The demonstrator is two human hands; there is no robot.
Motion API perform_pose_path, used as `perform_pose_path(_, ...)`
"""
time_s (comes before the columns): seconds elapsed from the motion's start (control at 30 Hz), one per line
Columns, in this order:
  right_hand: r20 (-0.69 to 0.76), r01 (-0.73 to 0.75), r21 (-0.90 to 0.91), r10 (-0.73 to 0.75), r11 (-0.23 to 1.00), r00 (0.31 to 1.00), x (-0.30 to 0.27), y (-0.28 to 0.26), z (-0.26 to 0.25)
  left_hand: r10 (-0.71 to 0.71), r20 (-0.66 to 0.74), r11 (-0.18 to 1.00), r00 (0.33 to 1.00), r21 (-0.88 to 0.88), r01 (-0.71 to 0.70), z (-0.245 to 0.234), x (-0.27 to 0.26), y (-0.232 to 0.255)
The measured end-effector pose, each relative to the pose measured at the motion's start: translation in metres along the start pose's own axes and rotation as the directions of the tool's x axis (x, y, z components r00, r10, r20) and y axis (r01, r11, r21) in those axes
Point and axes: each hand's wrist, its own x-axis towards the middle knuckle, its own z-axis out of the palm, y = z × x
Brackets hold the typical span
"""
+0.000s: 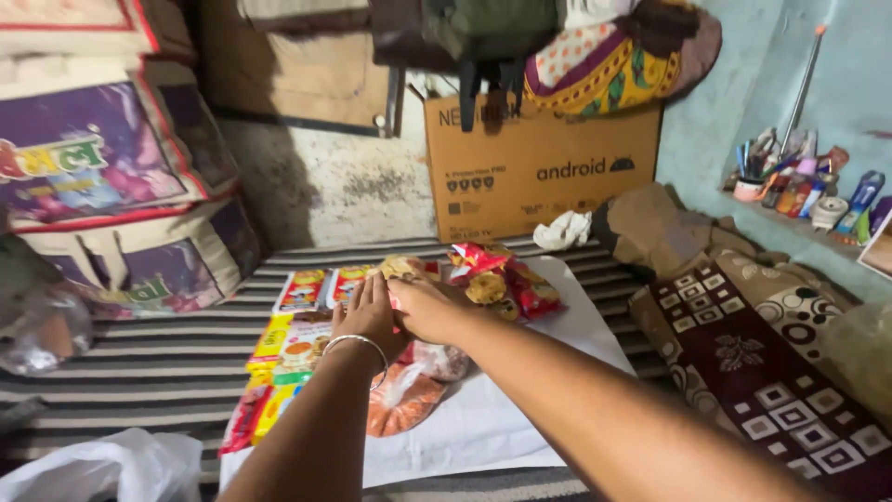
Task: The person packs groceries into plastic bags. They open a black bag, place a white item inside, then transfer a white powdery substance from a clear bag into the black bag and tie it closed. They also handle a yellow item in a clear bag.
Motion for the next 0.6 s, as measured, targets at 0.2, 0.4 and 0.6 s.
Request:
perform_pose_path(0.2,0.062,0.116,-0.150,-0.108,0.982,0.992,0.018,-0.085,-0.022,0.041,-0.121,0.998,0.992,0.041,-0.036,-0.051,-0.028,-0.051)
perform_pose_path(0.4,0.119,0.059,-0.136,-0.043,0.989,0.992,0.025,-0.186,-0.030,0.047,-0.157,0.995,0.986,0.097,-0.032,-0.118,-0.090,-0.096)
perform_pose_path(0.6,0.119,0.140,-0.113,-0.127,0.984,0.985,0.039,-0.255,-0.006,-0.022,-0.122,0.995,0.992,0.094,0.034,-0.147,-0.130,-0.157)
